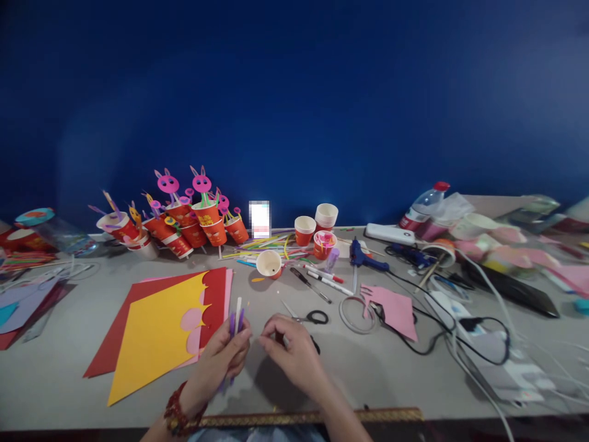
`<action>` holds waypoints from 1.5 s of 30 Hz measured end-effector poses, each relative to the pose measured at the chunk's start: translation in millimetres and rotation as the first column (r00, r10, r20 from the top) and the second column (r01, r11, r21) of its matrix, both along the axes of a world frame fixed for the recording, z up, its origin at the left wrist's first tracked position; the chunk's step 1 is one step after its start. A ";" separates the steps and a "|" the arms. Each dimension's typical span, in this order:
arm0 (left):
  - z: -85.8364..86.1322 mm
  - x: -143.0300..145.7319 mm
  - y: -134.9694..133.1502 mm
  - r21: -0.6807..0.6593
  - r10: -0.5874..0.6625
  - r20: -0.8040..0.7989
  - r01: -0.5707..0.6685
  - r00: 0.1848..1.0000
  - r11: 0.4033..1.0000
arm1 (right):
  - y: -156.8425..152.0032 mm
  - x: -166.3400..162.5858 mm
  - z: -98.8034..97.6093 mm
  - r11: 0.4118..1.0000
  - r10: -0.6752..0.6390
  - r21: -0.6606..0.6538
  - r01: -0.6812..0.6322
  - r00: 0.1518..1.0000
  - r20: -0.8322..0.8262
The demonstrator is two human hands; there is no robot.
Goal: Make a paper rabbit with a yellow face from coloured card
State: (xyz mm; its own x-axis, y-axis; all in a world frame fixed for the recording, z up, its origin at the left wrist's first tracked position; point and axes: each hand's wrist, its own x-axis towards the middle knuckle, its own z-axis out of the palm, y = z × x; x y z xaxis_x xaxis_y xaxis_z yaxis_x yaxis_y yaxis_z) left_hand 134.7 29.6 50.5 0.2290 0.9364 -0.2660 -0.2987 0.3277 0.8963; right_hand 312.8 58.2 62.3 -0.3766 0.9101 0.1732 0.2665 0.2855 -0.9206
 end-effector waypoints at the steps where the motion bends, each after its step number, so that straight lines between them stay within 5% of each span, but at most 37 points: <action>1: 0.4 0.3 -0.1 -0.017 -0.006 0.029 0.006 1.000 1.000 | 0.6 2.5 3.4 1.000 -0.003 0.015 0.003 1.000 0.025; 8: 1.3 6.1 -0.2 -0.052 -0.039 0.128 0.046 0.991 0.998 | 1.8 19.0 38.8 0.971 0.045 0.209 -0.117 0.946 0.321; 14: -3.0 6.9 0.3 -0.063 -0.024 0.119 0.031 0.993 0.998 | 0.5 20.4 49.4 0.934 -0.015 0.319 -0.162 0.873 0.487; 24: -3.9 6.3 2.5 -0.187 0.028 0.086 -0.012 0.996 0.982 | -1.8 19.5 60.2 0.953 0.098 0.246 -0.176 0.949 0.300; 33: -10.3 13.2 -2.1 -0.209 0.015 0.073 0.001 0.997 0.978 | 6.4 1.2 45.7 0.993 0.009 0.110 -0.037 0.969 0.246; 45: -10.0 15.8 -3.7 -0.102 0.018 0.046 -0.013 0.999 0.995 | 7.4 1.3 43.3 0.996 -0.031 0.091 0.010 0.971 0.237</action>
State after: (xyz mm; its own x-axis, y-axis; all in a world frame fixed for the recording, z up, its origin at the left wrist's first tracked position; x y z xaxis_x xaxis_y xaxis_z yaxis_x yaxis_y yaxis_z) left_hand 150.5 25.9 40.5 0.2293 0.9086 -0.3492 -0.3450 0.4113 0.8437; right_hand 314.2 65.6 105.6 -0.3980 0.9031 0.1613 0.4814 0.3553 -0.8013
